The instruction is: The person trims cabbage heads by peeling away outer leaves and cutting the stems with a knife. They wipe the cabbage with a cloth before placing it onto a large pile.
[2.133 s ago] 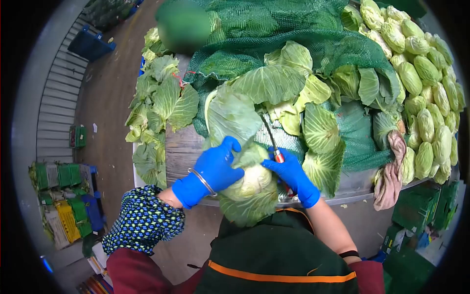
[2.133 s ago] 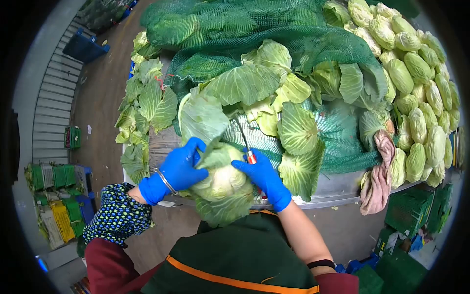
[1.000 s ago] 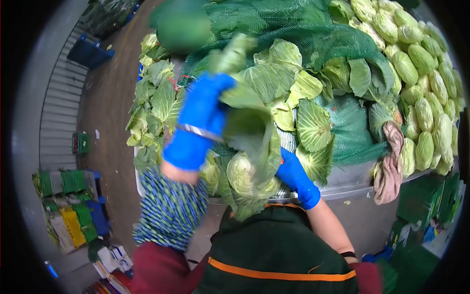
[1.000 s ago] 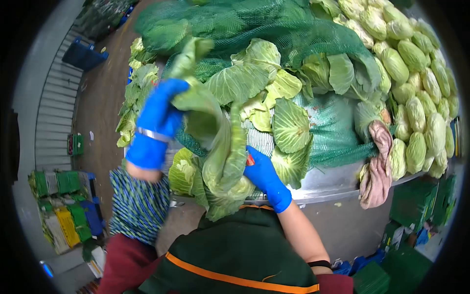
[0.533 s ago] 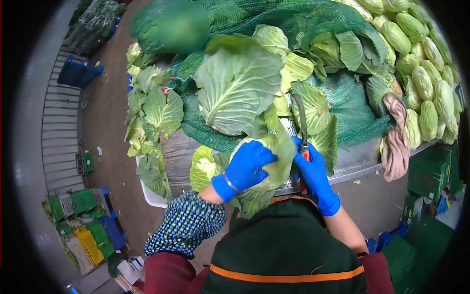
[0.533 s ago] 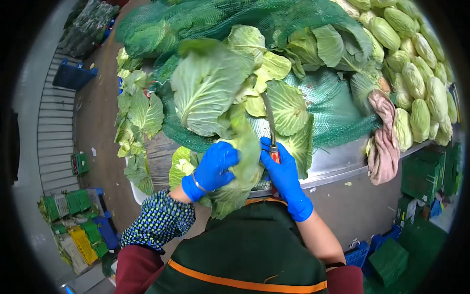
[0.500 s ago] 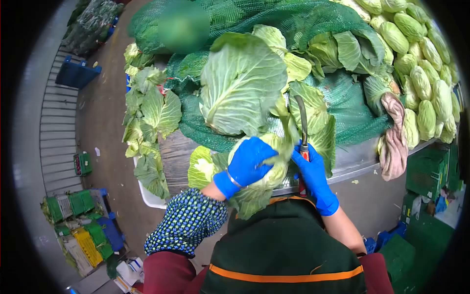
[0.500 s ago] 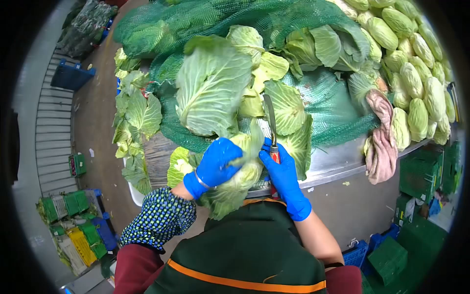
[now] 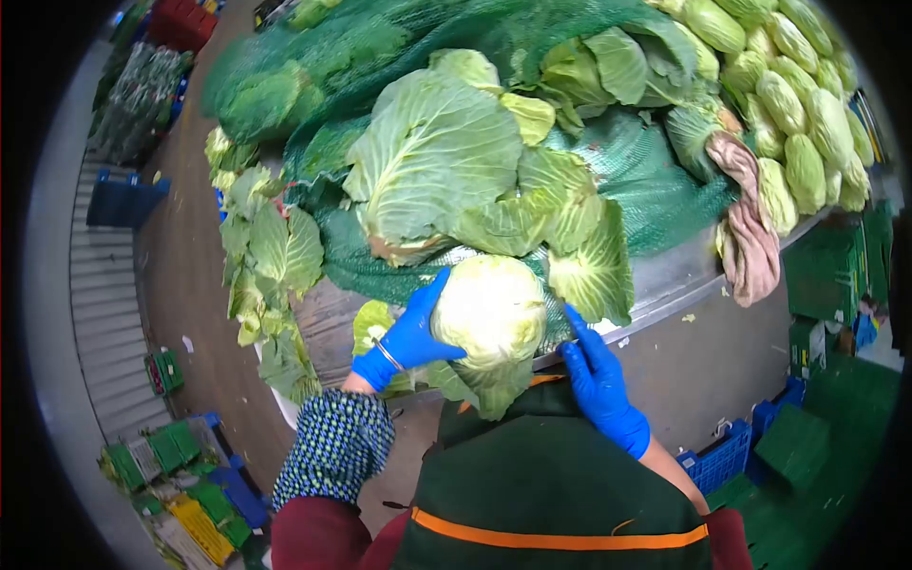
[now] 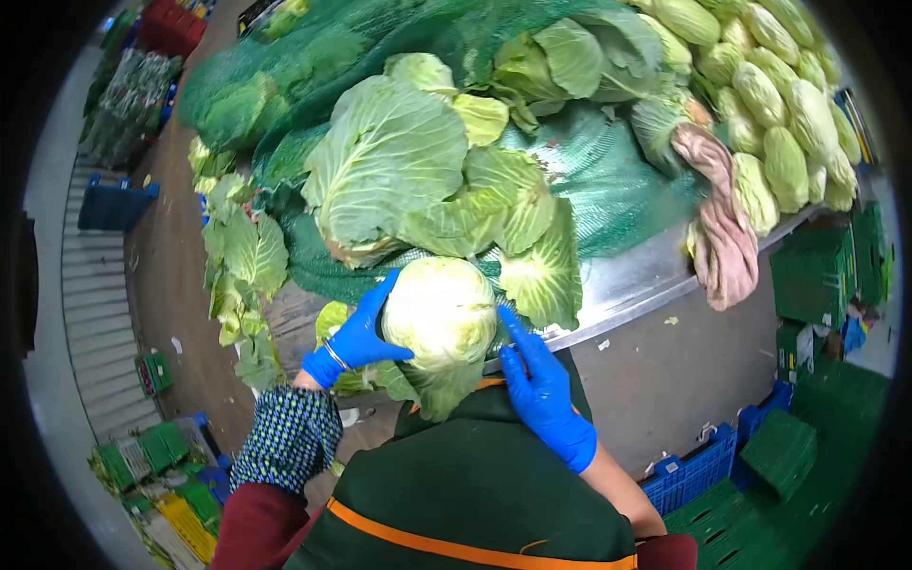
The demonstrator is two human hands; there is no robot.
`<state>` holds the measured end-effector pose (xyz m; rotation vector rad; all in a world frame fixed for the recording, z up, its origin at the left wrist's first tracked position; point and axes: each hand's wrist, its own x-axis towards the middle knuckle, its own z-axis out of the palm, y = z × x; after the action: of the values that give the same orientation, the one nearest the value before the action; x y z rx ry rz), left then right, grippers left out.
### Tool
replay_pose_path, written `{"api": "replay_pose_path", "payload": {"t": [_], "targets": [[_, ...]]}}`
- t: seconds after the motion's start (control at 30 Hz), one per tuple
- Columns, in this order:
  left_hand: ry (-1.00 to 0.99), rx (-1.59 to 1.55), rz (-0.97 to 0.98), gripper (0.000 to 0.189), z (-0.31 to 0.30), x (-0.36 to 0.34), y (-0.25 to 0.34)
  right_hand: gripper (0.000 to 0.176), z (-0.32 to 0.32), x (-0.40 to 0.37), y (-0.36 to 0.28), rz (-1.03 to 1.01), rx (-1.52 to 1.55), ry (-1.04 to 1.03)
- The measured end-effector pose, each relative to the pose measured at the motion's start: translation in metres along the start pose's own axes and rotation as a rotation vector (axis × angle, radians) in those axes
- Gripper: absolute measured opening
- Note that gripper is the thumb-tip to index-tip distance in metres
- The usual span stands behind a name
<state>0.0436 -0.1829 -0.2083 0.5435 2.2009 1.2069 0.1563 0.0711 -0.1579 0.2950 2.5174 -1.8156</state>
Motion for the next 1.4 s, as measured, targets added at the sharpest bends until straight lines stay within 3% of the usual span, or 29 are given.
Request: {"api": "replay_pose_path", "payload": {"t": [0.07,0.13,0.2,0.27,0.3,0.4,0.7,0.8,0.83,0.93,1.0,1.07,1.13,1.17,1.2,1.23,1.27,1.3,1.33,1.4], "targets": [[-0.002,0.082,-0.034,0.114,0.015,0.001,0.032,0.045,-0.003,-0.004,-0.002,-0.001,-0.048,0.021],[0.138,0.160,-0.185,0.115,0.033,0.002,0.063,0.046,-0.007,-0.010,-0.003,0.007,-0.202,-0.030],[0.166,0.176,-0.152,0.113,0.051,0.009,0.068,0.047,-0.009,-0.015,0.000,0.080,-0.226,-0.015],[0.378,0.209,0.088,0.109,0.063,0.022,0.067,0.049,-0.010,-0.017,0.010,0.052,-0.281,0.043],[0.375,0.081,0.041,0.104,0.065,0.024,0.073,0.050,-0.010,-0.019,0.015,0.035,-0.309,0.078],[0.442,0.100,-0.049,0.103,0.075,0.024,0.080,0.050,-0.011,-0.021,0.024,-0.005,-0.296,0.122],[0.477,0.167,-0.050,0.103,0.093,0.015,0.092,0.046,-0.015,-0.006,0.032,0.056,-0.293,0.082],[0.456,0.143,-0.051,0.103,0.094,0.011,0.091,0.043,-0.023,0.023,0.062,0.201,-0.093,0.233],[0.462,0.145,-0.053,0.103,0.094,0.011,0.089,0.041,-0.035,0.030,0.058,0.262,-0.260,0.133],[0.490,0.071,-0.044,0.103,0.089,0.014,0.078,0.047,-0.014,0.031,0.052,0.227,-0.195,0.154],[0.248,0.057,0.080,0.102,0.060,0.022,0.062,0.048,-0.011,0.048,0.070,0.272,-0.222,0.212],[0.100,-0.139,0.047,0.091,0.021,0.030,0.042,0.040,-0.026,0.070,0.091,0.373,-0.261,0.240],[0.355,-0.329,-0.175,0.084,-0.007,0.022,0.034,0.032,-0.041,0.070,0.080,0.262,-0.094,0.275],[0.380,-0.331,-0.172,0.084,-0.002,0.019,0.037,0.029,-0.042,0.059,0.062,0.240,-0.155,0.371],[0.511,-0.534,-0.244,0.085,0.014,0.014,0.045,0.027,-0.043,0.051,0.056,0.289,0.051,0.375],[0.639,-0.740,-0.326,0.086,0.033,0.010,0.052,0.028,-0.042,0.044,0.049,0.051,-0.048,0.530],[0.717,-0.036,-0.161,0.090,0.067,0.012,0.036,0.030,-0.053,0.049,0.028,0.134,0.125,0.580],[0.617,0.088,-0.209,0.097,0.085,0.011,0.035,0.032,-0.064,0.061,0.007,0.219,0.298,0.634],[0.695,0.223,-0.097,0.102,0.095,0.018,0.042,0.032,-0.066,0.074,0.000,0.217,0.297,0.615],[0.597,0.343,-0.008,0.097,0.085,0.025,0.054,0.037,-0.069,0.095,-0.010,-0.169,-0.089,0.536]]}}
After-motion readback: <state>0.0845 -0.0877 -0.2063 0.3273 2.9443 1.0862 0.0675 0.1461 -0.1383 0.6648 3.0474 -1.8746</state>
